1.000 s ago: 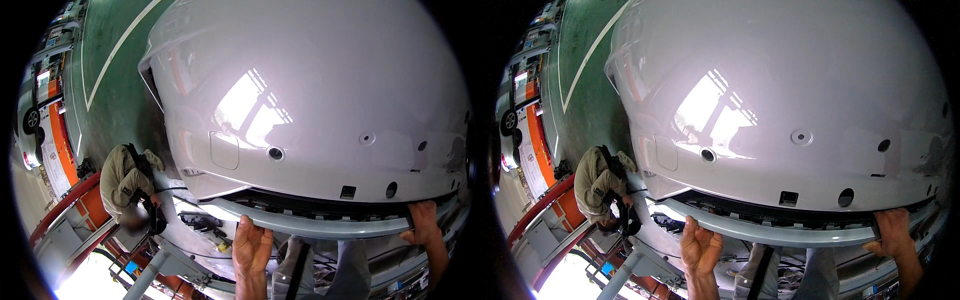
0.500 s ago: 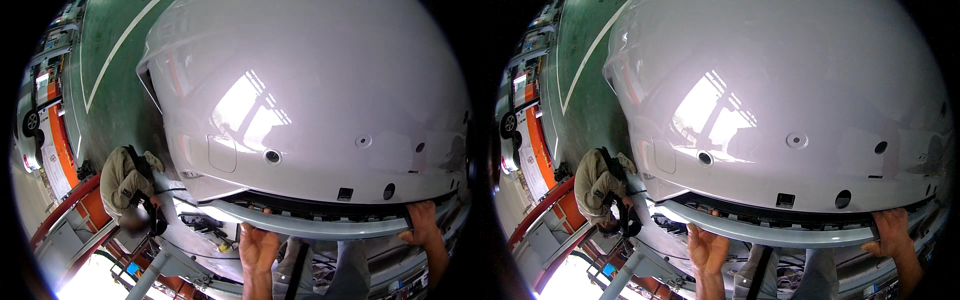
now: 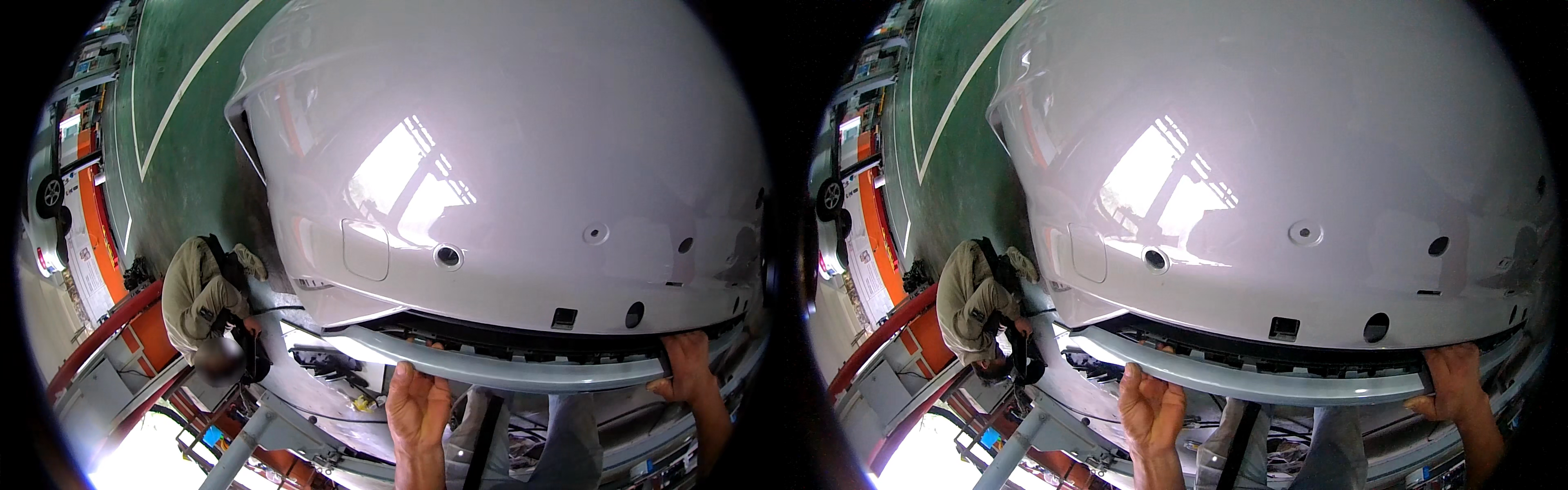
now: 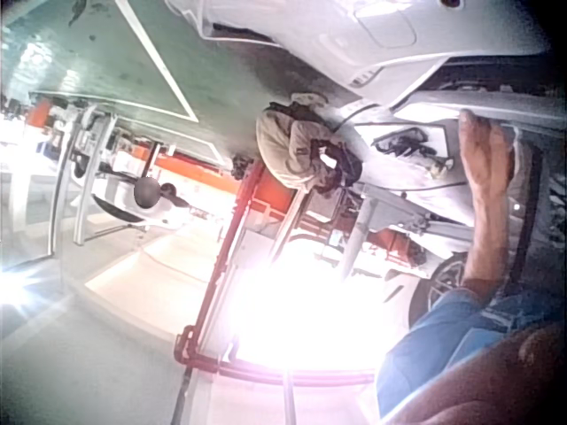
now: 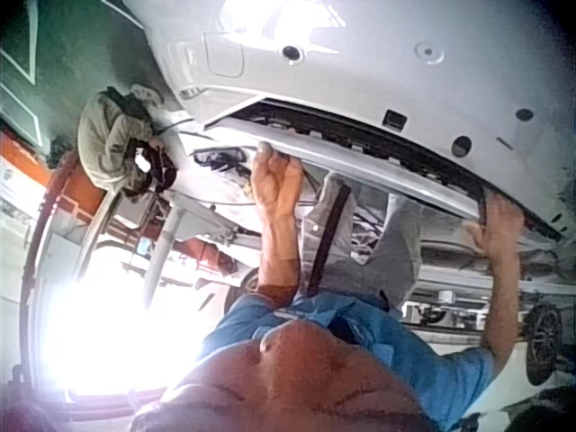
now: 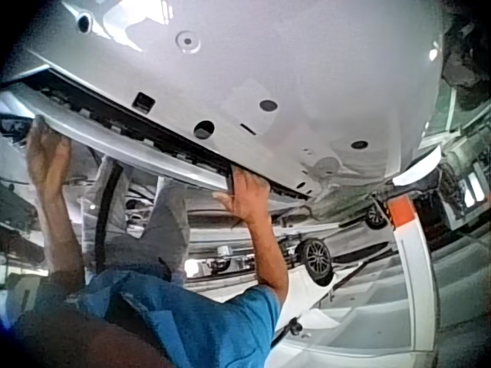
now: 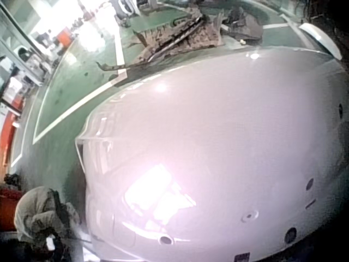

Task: The person aligns and fits a silver trim piece into the front bumper of a white car, repeatedly adjusting its position to ensure proper seating. The person then picks up the bumper and places it on the floor, then returns to continue fitting the trim.

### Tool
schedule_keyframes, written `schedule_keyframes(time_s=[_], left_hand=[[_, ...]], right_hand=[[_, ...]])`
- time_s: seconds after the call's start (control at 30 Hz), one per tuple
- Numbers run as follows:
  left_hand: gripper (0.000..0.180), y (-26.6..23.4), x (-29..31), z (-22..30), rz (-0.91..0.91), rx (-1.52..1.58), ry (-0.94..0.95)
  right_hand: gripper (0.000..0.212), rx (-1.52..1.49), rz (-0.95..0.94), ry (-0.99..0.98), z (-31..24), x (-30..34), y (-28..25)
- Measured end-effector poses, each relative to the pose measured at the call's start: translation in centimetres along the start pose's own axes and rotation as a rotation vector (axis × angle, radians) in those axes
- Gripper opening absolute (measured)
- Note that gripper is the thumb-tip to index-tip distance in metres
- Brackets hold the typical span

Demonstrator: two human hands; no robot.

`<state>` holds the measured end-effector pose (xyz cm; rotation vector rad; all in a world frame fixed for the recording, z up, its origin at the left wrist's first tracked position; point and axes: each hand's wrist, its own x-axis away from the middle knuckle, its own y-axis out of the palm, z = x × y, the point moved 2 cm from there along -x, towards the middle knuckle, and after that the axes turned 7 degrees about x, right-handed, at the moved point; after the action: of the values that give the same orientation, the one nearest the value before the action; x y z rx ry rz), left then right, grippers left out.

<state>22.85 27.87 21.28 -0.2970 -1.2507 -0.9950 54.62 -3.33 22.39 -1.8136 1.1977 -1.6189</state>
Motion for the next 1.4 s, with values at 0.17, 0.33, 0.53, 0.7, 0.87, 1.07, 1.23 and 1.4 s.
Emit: schedule_keyframes(time_s=[0.17, 0.33, 0.53, 0.7, 0.87, 1.07, 1.23, 1.4], left_hand=[[0.034, -0.4, -0.2, 0.1, -0.042, 0.041, -0.034], [0.036, -1.0, -0.5, 0.1, -0.043, 0.002, -0.015], [0.038, -1.3, -0.5, 0.0, -0.068, -0.099, 0.024], [0.032, -1.9, -0.9, -0.5, -0.082, -0.177, 0.039], [0.045, -0.5, -0.2, -0.4, -0.102, -0.351, 0.066], [0.045, -0.1, -0.9, -1.5, -0.224, -0.280, 0.082], [0.041, -0.3, -1.6, -1.5, -0.267, -0.293, 0.139], [0.040, -0.3, -1.4, -1.6, -0.254, -0.309, 0.155]], right_hand=[[0.092, -0.041, -0.039, 0.030, -0.1, 0.0, -0.2], [0.091, -0.087, -0.086, 0.055, -0.1, 0.2, -0.2], [0.089, -0.095, -0.102, 0.065, -0.2, 0.0, -0.5], [0.086, -0.088, -0.053, 0.052, -0.4, -0.1, -0.7], [0.085, -0.086, -0.043, 0.069, -0.5, 0.1, -0.6], [0.090, -0.082, -0.035, 0.101, -0.7, 0.1, -0.2], [0.084, -0.143, -0.102, 0.085, -0.8, -0.8, -1.4], [0.087, -0.166, -0.100, 0.098, -1.0, -1.3, -2.1]])
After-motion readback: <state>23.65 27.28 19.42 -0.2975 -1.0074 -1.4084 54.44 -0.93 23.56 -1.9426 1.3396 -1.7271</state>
